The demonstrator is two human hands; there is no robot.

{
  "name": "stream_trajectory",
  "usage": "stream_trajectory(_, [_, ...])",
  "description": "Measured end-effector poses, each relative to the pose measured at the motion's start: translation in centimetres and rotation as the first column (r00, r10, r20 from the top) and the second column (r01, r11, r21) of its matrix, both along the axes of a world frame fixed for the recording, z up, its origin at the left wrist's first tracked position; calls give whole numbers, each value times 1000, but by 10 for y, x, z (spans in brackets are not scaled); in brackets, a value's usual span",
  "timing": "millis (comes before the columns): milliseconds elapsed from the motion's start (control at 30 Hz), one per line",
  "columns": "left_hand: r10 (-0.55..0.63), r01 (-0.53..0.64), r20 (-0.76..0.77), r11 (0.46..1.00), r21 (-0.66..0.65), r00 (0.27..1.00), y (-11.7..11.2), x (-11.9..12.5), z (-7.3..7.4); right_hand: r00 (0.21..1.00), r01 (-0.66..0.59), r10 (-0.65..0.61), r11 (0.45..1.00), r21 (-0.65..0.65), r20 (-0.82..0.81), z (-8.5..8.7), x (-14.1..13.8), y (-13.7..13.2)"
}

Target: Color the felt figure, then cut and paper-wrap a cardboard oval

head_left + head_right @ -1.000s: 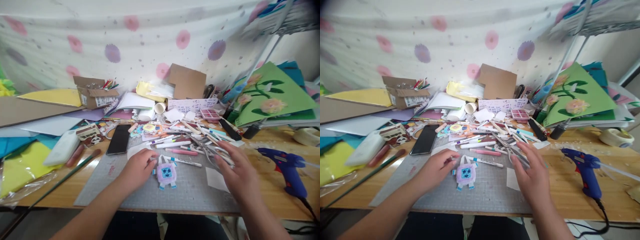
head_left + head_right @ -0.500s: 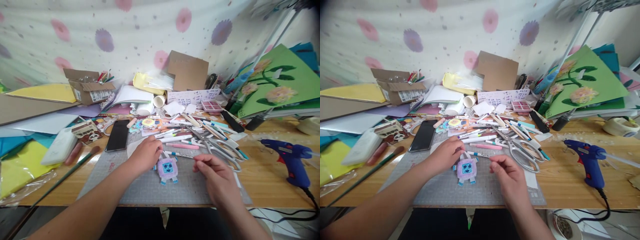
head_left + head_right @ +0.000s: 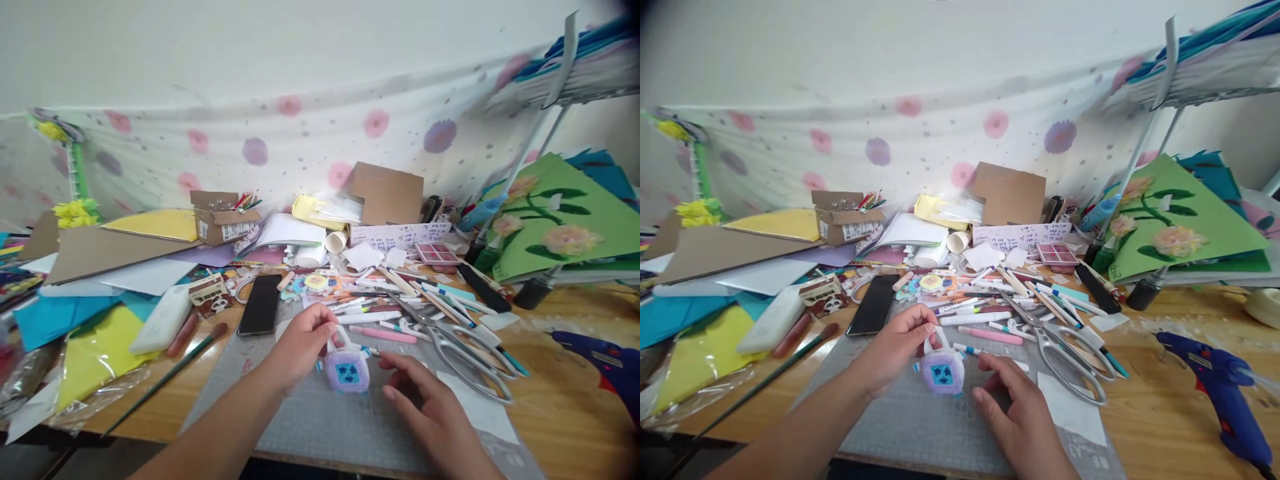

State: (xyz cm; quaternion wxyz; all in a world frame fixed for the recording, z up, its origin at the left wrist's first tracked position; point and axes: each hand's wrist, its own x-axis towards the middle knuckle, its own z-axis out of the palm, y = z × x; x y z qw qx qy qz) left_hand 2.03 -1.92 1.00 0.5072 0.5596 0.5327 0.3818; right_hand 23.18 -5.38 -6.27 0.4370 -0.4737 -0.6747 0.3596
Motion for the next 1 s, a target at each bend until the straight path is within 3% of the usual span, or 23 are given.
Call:
stream_trajectory(133, [58,-51,93,996,-75,994,4,5,2,996,-46,40,995,-88,-75,4,-5,0])
stream_trajectory(300, [54,-34,169,993,-115,984,11,12,5,913,-243,112,922,-302,-393,21,-22,14])
stream_trajectory(533, [157,-159,350,987,-25,923,50,-1,4,893,-228,56,912,-342,-446,66,-41,65])
stream_trajectory(633, [124,-125,404,992,-25,906,63,-16,2,895,-169,-42,889,-425,-443,81,-49,87])
stream_trajectory(700, [95,-87,413,995,-38,906,67,-26,-1,897,-143,-81,876,-460,-434,81,-54,98])
stream_trajectory(800, [72,-55,411,997,-52,909,69,-34,-10,902,-119,-89,889,-443,-421,67,-62,107])
stream_trajectory(900, [20,-2,391,999,-47,920,67,-33,-17,884,-130,-88,897,-423,-459,50,-66,106])
stream_trajectory(1000, [19,5,358,998,-67,934,63,-28,-20,859,-149,-105,885,-440,-502,46,-67,101])
